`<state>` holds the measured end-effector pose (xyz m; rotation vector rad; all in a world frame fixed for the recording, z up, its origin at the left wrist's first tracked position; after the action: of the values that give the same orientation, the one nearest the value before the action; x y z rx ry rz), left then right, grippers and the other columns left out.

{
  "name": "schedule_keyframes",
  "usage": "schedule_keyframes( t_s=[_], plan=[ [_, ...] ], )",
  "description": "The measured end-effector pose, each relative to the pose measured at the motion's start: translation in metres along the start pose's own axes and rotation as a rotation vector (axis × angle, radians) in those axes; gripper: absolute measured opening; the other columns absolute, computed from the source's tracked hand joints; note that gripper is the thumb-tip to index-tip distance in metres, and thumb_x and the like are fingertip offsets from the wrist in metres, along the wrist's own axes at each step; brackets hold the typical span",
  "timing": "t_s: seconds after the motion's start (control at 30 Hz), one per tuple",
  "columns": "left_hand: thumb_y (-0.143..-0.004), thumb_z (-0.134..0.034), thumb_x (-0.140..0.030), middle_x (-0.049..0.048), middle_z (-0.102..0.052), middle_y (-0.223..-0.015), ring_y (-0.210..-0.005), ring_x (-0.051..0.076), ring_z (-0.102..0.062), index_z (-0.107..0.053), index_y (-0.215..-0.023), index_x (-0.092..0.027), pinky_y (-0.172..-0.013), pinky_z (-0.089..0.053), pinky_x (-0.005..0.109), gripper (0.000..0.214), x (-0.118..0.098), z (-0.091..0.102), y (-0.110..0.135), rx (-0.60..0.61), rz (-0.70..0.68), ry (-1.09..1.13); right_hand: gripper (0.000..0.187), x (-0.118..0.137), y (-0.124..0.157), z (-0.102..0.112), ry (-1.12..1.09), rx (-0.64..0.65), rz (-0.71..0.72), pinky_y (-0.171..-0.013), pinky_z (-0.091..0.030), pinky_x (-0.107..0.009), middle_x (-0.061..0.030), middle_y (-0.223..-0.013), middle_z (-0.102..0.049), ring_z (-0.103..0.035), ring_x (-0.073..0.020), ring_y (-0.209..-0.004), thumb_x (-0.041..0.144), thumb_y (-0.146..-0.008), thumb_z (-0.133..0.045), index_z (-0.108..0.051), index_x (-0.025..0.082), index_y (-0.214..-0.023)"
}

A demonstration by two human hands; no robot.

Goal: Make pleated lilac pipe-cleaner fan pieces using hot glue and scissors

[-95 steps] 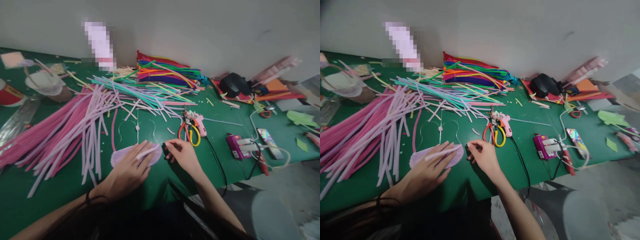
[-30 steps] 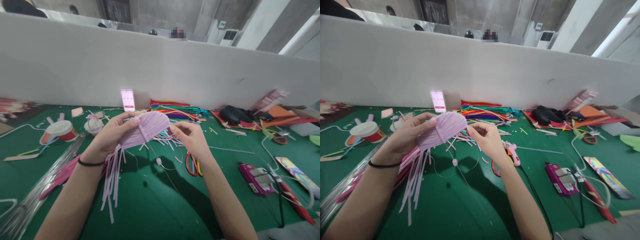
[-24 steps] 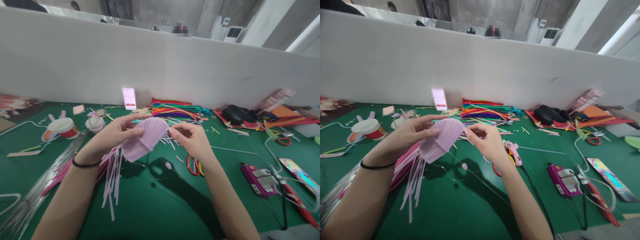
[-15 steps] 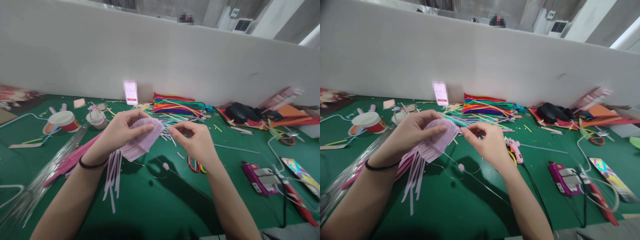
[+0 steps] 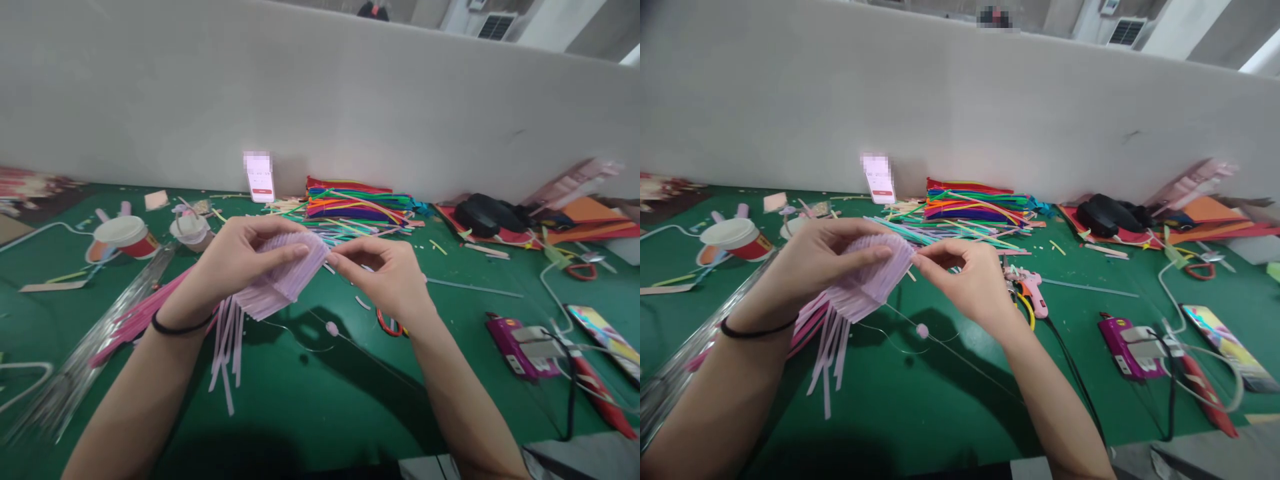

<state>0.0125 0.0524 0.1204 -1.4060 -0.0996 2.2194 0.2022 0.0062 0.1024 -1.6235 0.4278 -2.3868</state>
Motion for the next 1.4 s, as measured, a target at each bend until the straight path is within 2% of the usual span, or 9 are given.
schedule_keyframes(
  t_s=[0.3,0.47,0.77,0.9,1.0,1.13,1.23,1.33,1.4],
  plan=[
    [-0.072,-0.078,-0.039,0.0025,-0.078,-0.088,-0.081,0.023,-0.071,-0.080,-0.092,-0.028,-0.069,-0.059,0.032,0.022,0.002,-0.002,0.002,0.016,0.047,0.020,0.008,0.009,0.000,0.000,0.140,0.050,0.215,-0.073,-0.054,-0.030,-0.0011,-0.084,-0.073,-0.066,-0.0169,-0.079,0.028,-0.086,-0.067,-0.073,0.023,-0.082],
    [-0.070,-0.080,-0.039,0.0028,-0.078,-0.089,-0.084,0.025,-0.072,-0.081,-0.090,-0.028,-0.069,-0.061,0.033,0.023,0.004,-0.003,0.002,0.064,0.072,0.063,0.006,0.005,-0.001,-0.002,0.005,0.125,0.164,-0.072,-0.054,-0.028,-0.0006,-0.081,-0.070,-0.064,-0.0148,-0.075,0.026,-0.082,-0.069,-0.071,0.021,-0.080],
    [-0.073,-0.078,-0.038,0.0026,-0.078,-0.098,-0.097,0.026,-0.070,-0.080,-0.098,-0.027,-0.083,-0.058,0.032,0.027,0.010,-0.007,0.000,0.174,0.126,0.139,0.003,-0.002,-0.006,-0.008,-0.085,0.160,0.142,-0.069,-0.053,-0.025,-0.0001,-0.078,-0.069,-0.063,-0.0128,-0.073,0.019,-0.080,-0.067,-0.068,0.019,-0.077],
    [-0.074,-0.076,-0.043,0.0039,-0.078,-0.098,-0.093,0.025,-0.070,-0.079,-0.100,-0.026,-0.079,-0.057,0.031,0.031,0.021,-0.004,-0.006,0.244,0.123,0.118,0.003,-0.013,-0.010,-0.010,-0.101,0.145,0.099,-0.064,-0.051,-0.024,0.0007,-0.075,-0.069,-0.062,-0.0120,-0.069,0.021,-0.079,-0.069,-0.069,0.019,-0.077],
    [-0.077,-0.072,-0.048,0.0054,-0.076,-0.096,-0.087,0.021,-0.069,-0.078,-0.102,-0.023,-0.071,-0.054,0.026,0.036,0.038,0.004,-0.013,0.262,0.138,0.114,0.010,-0.033,-0.018,-0.005,-0.180,0.080,0.008,-0.057,-0.047,-0.023,0.0016,-0.071,-0.068,-0.059,-0.0107,-0.062,0.029,-0.077,-0.072,-0.070,0.020,-0.076],
    [-0.073,-0.076,-0.047,0.0053,-0.073,-0.084,-0.068,0.014,-0.063,-0.076,-0.091,-0.019,-0.057,-0.047,0.021,0.033,0.067,0.010,-0.022,0.201,0.243,0.190,0.017,-0.068,-0.030,0.005,-0.333,-0.095,-0.116,-0.060,-0.048,-0.024,0.0009,-0.069,-0.068,-0.062,-0.0122,-0.065,0.037,-0.075,-0.075,-0.070,0.021,-0.073],
    [-0.069,-0.081,-0.042,0.0021,-0.069,-0.071,-0.060,0.011,-0.058,-0.074,-0.088,-0.018,-0.053,-0.043,0.020,0.032,0.082,0.009,-0.027,0.024,0.269,0.313,0.020,-0.085,-0.034,0.006,-0.419,-0.160,-0.193,-0.064,-0.050,-0.025,0.0003,-0.070,-0.070,-0.064,-0.0135,-0.070,0.040,-0.074,-0.076,-0.071,0.021,-0.072],
    [-0.066,-0.084,-0.040,0.0013,-0.069,-0.072,-0.062,0.010,-0.059,-0.074,-0.084,-0.017,-0.056,-0.044,0.020,0.031,0.091,0.009,-0.029,-0.189,0.270,0.410,0.027,-0.088,-0.034,0.003,-0.394,-0.063,-0.249,-0.067,-0.053,-0.027,-0.0025,-0.074,-0.073,-0.067,-0.0156,-0.073,0.047,-0.073,-0.077,-0.075,0.020,-0.074],
    [-0.064,-0.085,-0.039,0.0022,-0.071,-0.077,-0.063,0.011,-0.060,-0.074,-0.083,-0.017,-0.058,-0.045,0.021,0.031,0.094,0.009,-0.030,-0.253,0.299,0.433,0.033,-0.087,-0.032,-0.001,-0.368,0.056,-0.301,-0.071,-0.056,-0.030,-0.0054,-0.077,-0.075,-0.069,-0.0182,-0.077,0.052,-0.073,-0.077,-0.077,0.019,-0.076]
  ],
)
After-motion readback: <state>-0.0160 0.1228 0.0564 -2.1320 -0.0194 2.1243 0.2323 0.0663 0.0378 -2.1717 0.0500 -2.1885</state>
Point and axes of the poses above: each hand's wrist, its own y-axis away from the middle knuckle, its own z-axis out of the back of the hand, x = y × z, the point moved 4 cm from there along -y, towards the middle knuckle
